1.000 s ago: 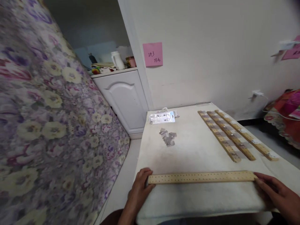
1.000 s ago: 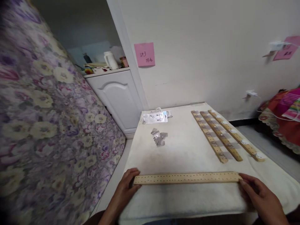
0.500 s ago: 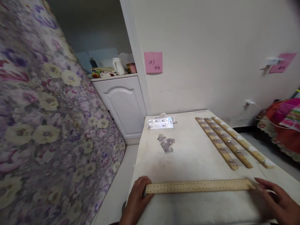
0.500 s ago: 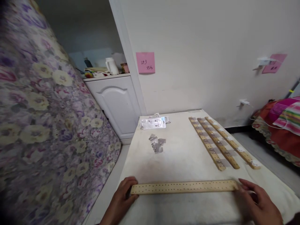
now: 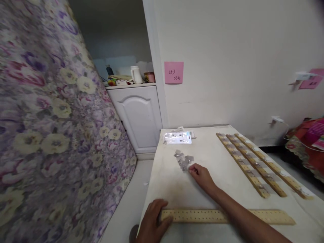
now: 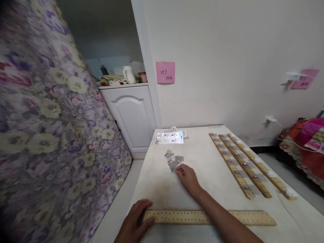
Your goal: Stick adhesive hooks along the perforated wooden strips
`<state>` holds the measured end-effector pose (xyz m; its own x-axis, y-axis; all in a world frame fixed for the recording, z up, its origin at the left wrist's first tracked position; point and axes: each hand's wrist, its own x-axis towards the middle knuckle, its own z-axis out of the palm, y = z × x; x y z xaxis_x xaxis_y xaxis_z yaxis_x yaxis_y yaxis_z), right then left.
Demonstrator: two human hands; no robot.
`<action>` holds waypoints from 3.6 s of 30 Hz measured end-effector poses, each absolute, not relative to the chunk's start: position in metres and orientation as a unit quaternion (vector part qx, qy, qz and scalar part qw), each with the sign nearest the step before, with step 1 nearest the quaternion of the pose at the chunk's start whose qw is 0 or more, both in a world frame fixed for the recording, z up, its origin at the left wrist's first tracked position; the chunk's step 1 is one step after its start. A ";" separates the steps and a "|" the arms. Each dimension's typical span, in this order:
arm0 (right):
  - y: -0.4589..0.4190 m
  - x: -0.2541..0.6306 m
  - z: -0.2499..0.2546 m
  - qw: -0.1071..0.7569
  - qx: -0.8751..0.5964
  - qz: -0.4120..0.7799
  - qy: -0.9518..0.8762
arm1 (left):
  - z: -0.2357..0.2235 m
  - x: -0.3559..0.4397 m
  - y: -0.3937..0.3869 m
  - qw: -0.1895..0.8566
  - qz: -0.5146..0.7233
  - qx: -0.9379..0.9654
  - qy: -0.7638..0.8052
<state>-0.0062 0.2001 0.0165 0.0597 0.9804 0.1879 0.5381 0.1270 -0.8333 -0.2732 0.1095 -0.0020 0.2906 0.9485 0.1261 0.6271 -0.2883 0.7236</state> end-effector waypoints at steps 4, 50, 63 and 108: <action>0.228 -0.027 0.011 0.339 -0.686 0.211 -0.609 | -0.002 -0.273 0.111 0.272 0.280 0.749 0.535; 0.150 -0.024 -0.001 0.390 -0.524 0.375 -0.658 | 0.022 -0.258 0.098 0.277 0.434 0.619 0.593; 0.128 -0.085 0.016 0.420 -0.514 0.462 -0.588 | 0.036 -0.242 0.088 0.300 0.379 0.684 0.546; 0.153 -0.088 -0.008 0.328 -0.452 0.519 -0.648 | -0.003 -0.239 0.044 0.095 0.358 0.665 0.648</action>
